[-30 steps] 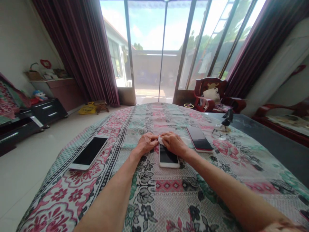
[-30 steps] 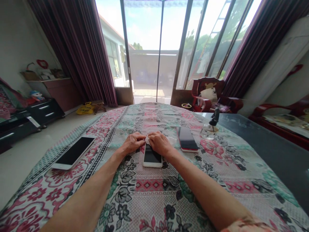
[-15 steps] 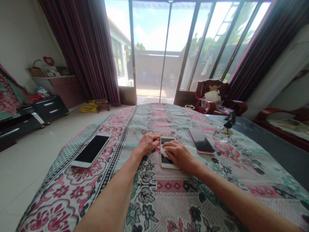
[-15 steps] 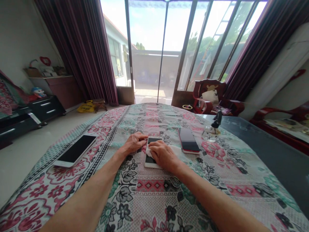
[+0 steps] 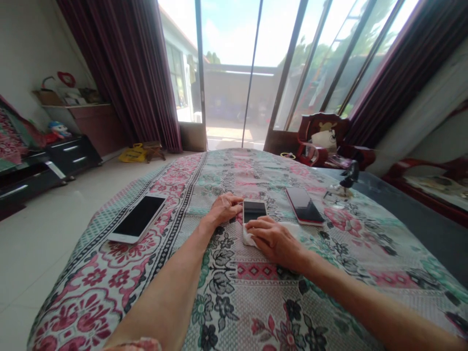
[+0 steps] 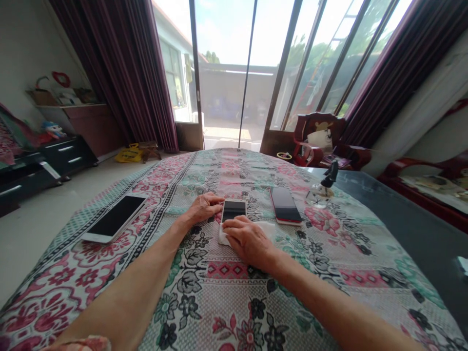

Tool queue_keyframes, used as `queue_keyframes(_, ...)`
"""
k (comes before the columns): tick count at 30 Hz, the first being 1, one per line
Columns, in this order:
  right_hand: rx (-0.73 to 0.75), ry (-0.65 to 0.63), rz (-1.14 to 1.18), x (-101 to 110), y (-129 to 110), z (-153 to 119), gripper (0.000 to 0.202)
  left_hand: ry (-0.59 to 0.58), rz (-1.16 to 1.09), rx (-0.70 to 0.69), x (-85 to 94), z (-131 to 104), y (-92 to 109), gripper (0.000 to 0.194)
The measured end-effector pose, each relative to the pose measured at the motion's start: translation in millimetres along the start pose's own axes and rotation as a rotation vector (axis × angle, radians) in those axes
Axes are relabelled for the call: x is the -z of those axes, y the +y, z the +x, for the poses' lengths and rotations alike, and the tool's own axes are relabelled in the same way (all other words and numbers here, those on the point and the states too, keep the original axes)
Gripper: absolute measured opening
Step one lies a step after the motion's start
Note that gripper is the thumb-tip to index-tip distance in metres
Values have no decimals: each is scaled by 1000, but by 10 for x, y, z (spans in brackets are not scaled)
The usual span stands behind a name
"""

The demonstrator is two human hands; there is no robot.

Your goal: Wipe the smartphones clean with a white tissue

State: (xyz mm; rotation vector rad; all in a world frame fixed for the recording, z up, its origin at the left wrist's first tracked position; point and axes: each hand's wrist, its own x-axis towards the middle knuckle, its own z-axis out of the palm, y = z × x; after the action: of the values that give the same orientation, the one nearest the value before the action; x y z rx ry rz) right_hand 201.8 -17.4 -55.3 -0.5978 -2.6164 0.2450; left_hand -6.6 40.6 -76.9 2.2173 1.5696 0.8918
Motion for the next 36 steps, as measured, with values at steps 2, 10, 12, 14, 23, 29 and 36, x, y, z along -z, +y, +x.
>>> queue_keyframes(2, 6, -15, 12, 14, -86, -78, 24, -4, 0, 24, 16, -4, 24, 29)
queue_keyframes(10, 53, 5, 38, -98, -133, 21, 24, 7, -6, 36, 5, -8, 31, 31)
queue_keyframes(12, 62, -5, 47, -94, -127, 35, 24, 12, -4, 42, -2, -6, 22, 31)
queue_keyframes(14, 60, -16, 63, -50, -106, 11, 24, 11, -4, 48, -5, -4, 17, 31)
queue_keyframes(23, -7, -22, 106, 138, 13, -163, 22, 5, 16, 60, -23, -1, 39, 31)
queue_keyframes(29, -128, 64, 36, 172, 66, -231, 20, 8, 52, 50, -29, 7, 84, 29)
queue_keyframes(36, -159, 123, 101, 58, 64, -230, 21, 41, 67, 70, -44, 23, 98, 32)
